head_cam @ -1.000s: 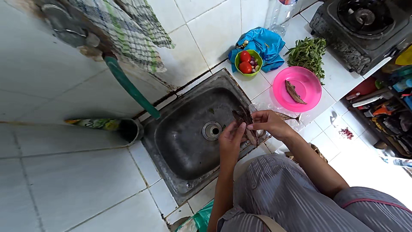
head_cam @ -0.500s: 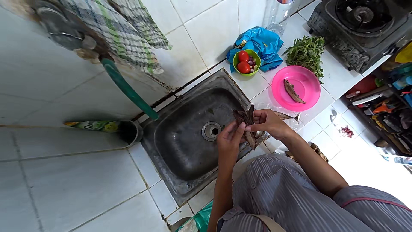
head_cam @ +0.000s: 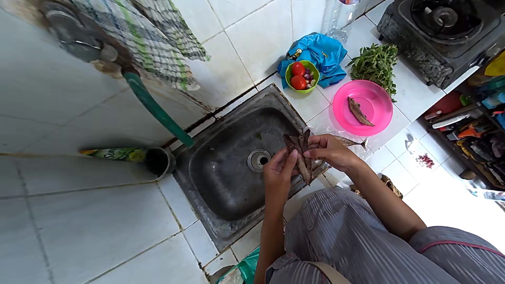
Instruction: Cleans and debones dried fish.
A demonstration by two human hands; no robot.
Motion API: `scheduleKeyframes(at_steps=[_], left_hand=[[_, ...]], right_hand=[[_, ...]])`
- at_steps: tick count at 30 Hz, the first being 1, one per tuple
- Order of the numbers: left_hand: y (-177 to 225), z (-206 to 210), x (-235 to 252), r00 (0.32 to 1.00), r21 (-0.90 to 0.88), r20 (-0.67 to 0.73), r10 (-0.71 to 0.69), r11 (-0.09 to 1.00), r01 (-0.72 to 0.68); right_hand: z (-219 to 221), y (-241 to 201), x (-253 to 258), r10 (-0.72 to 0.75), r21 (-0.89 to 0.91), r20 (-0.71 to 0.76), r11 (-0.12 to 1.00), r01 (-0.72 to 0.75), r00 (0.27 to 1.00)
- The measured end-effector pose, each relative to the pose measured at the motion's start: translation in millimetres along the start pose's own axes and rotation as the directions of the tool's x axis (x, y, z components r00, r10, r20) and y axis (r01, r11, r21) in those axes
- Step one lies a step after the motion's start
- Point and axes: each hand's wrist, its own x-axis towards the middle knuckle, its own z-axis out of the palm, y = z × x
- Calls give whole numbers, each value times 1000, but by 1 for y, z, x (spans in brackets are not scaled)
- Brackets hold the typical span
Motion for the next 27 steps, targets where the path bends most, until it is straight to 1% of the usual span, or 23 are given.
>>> scheduleKeyframes(at_steps=[5, 7, 10, 14, 21, 27], left_hand=[[-1, -1, 0, 1000, 7, -7, 5, 1000, -5], [-2, -2, -1, 999, 44, -12, 31, 999, -30], [-2, -4, 0, 998, 93, -9, 62, 994, -61], [-2, -5, -1, 998, 93, -3, 69, 993, -68], [-2, -7, -2, 998, 86, -1, 59, 995, -58], [-1, -7, -3, 998, 85, 2, 64, 994, -64]], right_hand=[[0, 0, 0, 2, 14, 2, 1000, -2, 1000], [3, -1, -1, -7, -18, 4, 1000, 7, 1000], [8, -3, 0, -15, -71, -31, 997, 13, 999], [9, -2, 4, 8, -37, -69, 999, -10, 998], [8, -6, 2, 53, -2, -82, 999, -54, 995], [5, -7, 1, 43, -23, -62, 999, -44, 997]])
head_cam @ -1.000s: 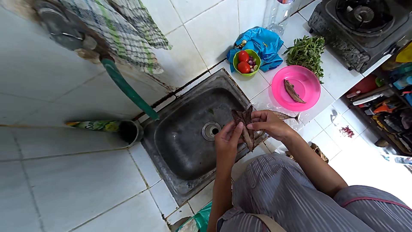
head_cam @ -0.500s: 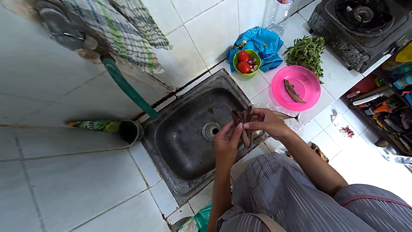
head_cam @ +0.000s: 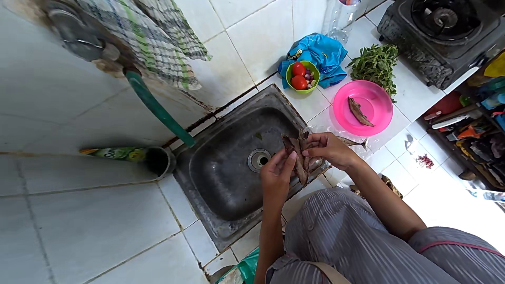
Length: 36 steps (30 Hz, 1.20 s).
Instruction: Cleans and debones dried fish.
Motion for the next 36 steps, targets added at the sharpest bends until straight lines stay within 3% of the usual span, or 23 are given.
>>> scheduleKeyframes(at_steps=[8, 14, 22, 30, 36], left_hand=[[-2, 1, 0, 999, 87, 28, 47, 995, -49], [0, 0, -1, 1000, 71, 25, 14, 997, -16], [0, 4, 1, 999, 18, 6, -48, 999, 47], [-2, 2, 2, 998, 65, -67, -18, 998, 22], [-3, 2, 1, 994, 154, -97, 59, 987, -43]], right_hand=[[2, 2, 2, -15, -49, -8, 999, 15, 1000], [-4, 5, 3, 4, 36, 33, 999, -5, 999], [-2, 3, 0, -13, 65, -30, 998, 15, 999], [0, 6, -1, -30, 92, -71, 995, 36, 997], [6, 7, -1, -11, 17, -65, 1000, 12, 998]])
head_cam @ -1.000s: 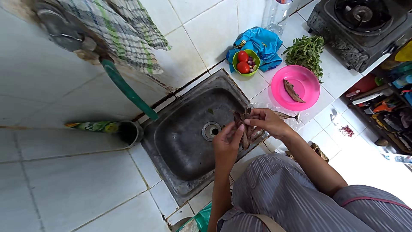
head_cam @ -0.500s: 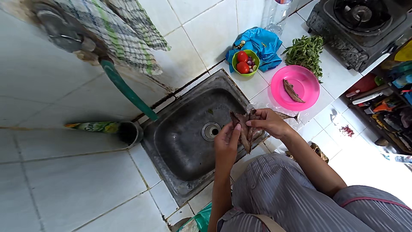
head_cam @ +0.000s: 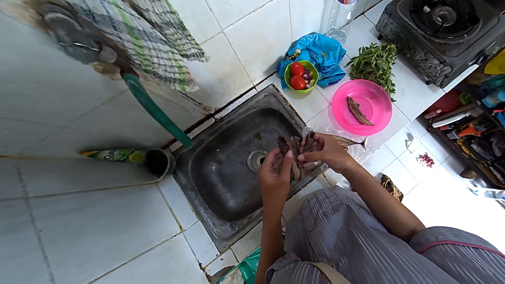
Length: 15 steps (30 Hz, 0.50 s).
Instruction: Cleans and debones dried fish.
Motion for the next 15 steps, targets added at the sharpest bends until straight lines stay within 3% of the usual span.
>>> scheduleKeyframes(at_steps=[7, 15], left_hand=[[-1, -1, -2, 998, 29, -46, 32, 999, -31], [-3, 1, -2, 975, -115, -185, 120, 983, -142]], right_hand=[[-1, 0, 2, 6, 27, -17, 1000, -6, 1000], [-8, -1, 1, -37, 75, -42, 996, 40, 998]])
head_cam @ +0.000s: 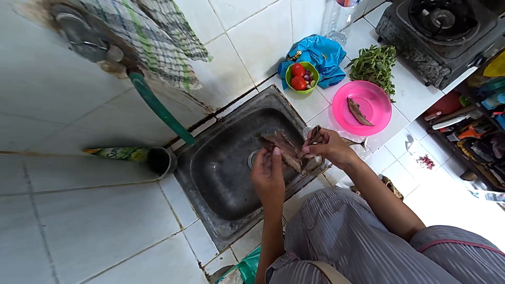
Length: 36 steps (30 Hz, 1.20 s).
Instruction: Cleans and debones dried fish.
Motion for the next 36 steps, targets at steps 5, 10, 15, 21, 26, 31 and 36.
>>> scheduleKeyframes(at_steps=[5, 10, 15, 21, 26, 31, 36], left_hand=[[3, -8, -2, 978, -16, -205, 33, 999, -37], [7, -31, -12, 940, -65, -335, -62, 997, 43], [6, -69, -52, 841, -120, -527, -124, 990, 71], [2, -100, -129, 607, -247, -746, -274, 960, 130], [-3, -123, -201, 283, -262, -913, -292, 955, 141], [5, -153, -284, -155, -183, -975, -160, 971, 151], [11, -159, -338, -373, -180, -922, -108, 970, 163]], right_hand=[[-2, -3, -1, -40, 26, -40, 999, 42, 998], [3, 5, 11, -64, -203, 38, 977, 71, 997], [36, 32, 34, 25, -598, 210, 794, 108, 977], [111, 77, 45, 226, -659, 495, 727, 193, 839], [180, 143, 14, 441, -646, 643, 752, 134, 626], [235, 251, -59, 805, -728, 397, 569, -383, 440], [256, 380, -84, 899, -721, 147, 383, -578, 413]])
